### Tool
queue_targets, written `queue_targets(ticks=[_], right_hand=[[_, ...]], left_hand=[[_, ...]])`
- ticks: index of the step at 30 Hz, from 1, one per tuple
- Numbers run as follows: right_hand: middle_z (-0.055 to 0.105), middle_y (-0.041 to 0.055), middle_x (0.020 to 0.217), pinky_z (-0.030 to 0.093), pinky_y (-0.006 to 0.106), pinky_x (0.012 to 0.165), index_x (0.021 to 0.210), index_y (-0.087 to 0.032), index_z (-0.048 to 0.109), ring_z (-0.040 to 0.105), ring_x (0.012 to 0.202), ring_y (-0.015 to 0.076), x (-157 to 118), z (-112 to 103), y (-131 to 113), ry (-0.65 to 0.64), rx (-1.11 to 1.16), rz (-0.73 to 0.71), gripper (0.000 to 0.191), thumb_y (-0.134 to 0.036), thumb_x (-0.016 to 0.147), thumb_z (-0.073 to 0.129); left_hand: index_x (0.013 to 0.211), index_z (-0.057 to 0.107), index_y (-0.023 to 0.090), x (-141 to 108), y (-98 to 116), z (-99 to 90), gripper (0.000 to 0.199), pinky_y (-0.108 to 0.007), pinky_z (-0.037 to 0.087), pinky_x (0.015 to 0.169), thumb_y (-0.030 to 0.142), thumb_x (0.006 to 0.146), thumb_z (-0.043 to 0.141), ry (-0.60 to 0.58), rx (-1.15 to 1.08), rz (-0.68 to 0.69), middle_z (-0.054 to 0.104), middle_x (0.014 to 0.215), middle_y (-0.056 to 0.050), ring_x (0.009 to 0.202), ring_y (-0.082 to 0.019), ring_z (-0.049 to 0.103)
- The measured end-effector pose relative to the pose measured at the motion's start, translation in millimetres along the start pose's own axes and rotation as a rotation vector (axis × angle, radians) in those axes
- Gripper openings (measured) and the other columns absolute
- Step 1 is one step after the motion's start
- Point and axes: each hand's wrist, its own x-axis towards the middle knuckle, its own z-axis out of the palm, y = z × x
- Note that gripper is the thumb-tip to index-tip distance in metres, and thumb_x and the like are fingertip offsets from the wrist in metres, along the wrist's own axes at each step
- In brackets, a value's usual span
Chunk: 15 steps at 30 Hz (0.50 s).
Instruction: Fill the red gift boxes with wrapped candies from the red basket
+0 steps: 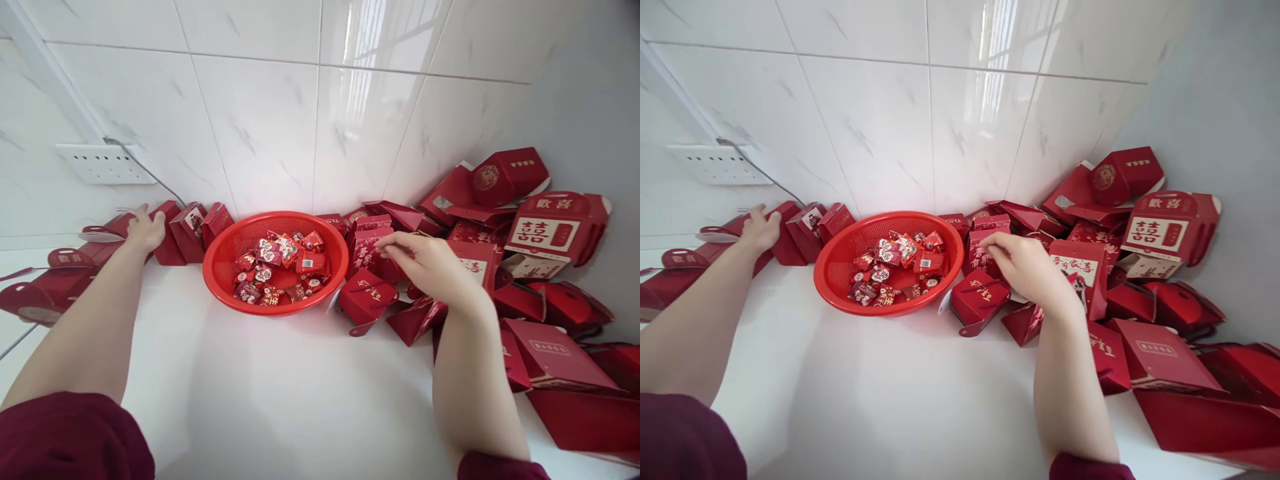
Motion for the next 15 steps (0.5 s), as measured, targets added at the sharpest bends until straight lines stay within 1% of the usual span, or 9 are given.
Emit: queue_targets(ticks=[2,4,5,7,9,11,12,13,15], right_hand=[[0.076,0.0014,0.097,0.049,0.034,0.082,0.104,-0.026,0.07,0.07,0.09,0.0221,-2,-9,12,0.088,-0.077,0.071,0.023,-0.026,0.094,0.049],[0.076,0.003,0.093,0.049,0.035,0.079,0.105,-0.025,0.07,0.07,0.085,0.0234,-7,-18,20,0.165,-0.128,0.135,0.023,-0.027,0.093,0.05],[0.076,0.0033,0.093,0.049,0.035,0.077,0.105,-0.026,0.07,0.07,0.084,0.0237,-9,-23,22,0.193,-0.137,0.164,0.024,-0.027,0.093,0.05],[0.076,0.0033,0.093,0.049,0.034,0.075,0.105,-0.026,0.07,0.07,0.084,0.0233,-14,-29,23,0.213,-0.124,0.203,0.023,-0.029,0.092,0.051],[0.075,0.0028,0.098,0.049,0.034,0.077,0.106,-0.027,0.069,0.07,0.088,0.0228,-17,-30,20,0.163,-0.108,0.196,0.023,-0.031,0.092,0.052],[0.074,0.0034,0.107,0.049,0.035,0.083,0.109,-0.026,0.067,0.069,0.095,0.0234,-16,-22,13,0.029,-0.129,0.155,0.024,-0.034,0.093,0.051],[0.072,0.0047,0.112,0.048,0.036,0.086,0.112,-0.025,0.065,0.067,0.1,0.0244,-15,-15,9,-0.06,-0.153,0.136,0.026,-0.036,0.093,0.05],[0.07,0.0067,0.118,0.048,0.037,0.089,0.116,-0.024,0.063,0.065,0.106,0.0257,-12,-5,5,-0.158,-0.189,0.129,0.03,-0.037,0.093,0.05],[0.061,0.0129,0.133,0.047,0.038,0.093,0.13,-0.02,0.053,0.059,0.119,0.0292,-6,19,-1,-0.332,-0.264,0.152,0.046,-0.041,0.089,0.056]], left_hand=[[0.144,0.022,-0.009,-10,10,0.9,0.063,-0.064,0.027,0.11,0.038,0.103,0.035,0.105,-0.001,-0.094,0.038,0.143,-0.027,0.134,-0.036,0.036],[0.147,0.021,-0.005,-26,29,-1.5,0.065,-0.057,0.021,0.117,0.04,0.103,0.036,0.225,-0.011,-0.079,0.029,0.15,-0.025,0.14,-0.033,0.027],[0.146,0.025,-0.002,-36,42,-4.5,0.062,-0.051,0.02,0.119,0.04,0.103,0.038,0.289,-0.02,-0.038,0.03,0.15,-0.022,0.141,-0.03,0.026],[0.14,0.039,0.001,-61,77,-14.4,0.054,-0.046,0.027,0.118,0.035,0.099,0.048,0.448,-0.082,0.164,0.041,0.144,-0.02,0.138,-0.027,0.034],[0.132,0.05,0.006,-90,115,-28.2,0.043,-0.046,0.034,0.114,0.028,0.095,0.055,0.485,-0.15,0.382,0.051,0.137,-0.016,0.133,-0.026,0.043],[0.117,0.061,0.014,-120,151,-43.3,0.027,-0.045,0.04,0.11,0.021,0.092,0.059,0.409,-0.257,0.581,0.063,0.122,-0.01,0.122,-0.024,0.055],[0.112,0.064,0.017,-135,167,-50.3,0.022,-0.042,0.045,0.106,0.017,0.091,0.058,0.299,-0.337,0.685,0.067,0.115,-0.007,0.115,-0.022,0.06],[0.109,0.065,0.019,-149,181,-56.5,0.021,-0.037,0.051,0.097,0.013,0.09,0.057,0.148,-0.419,0.777,0.07,0.109,-0.005,0.105,-0.019,0.065],[0.106,0.065,0.022,-176,204,-65.8,0.022,-0.031,0.054,0.086,0.009,0.09,0.056,-0.124,-0.511,0.956,0.073,0.098,-0.002,0.094,-0.017,0.068]])
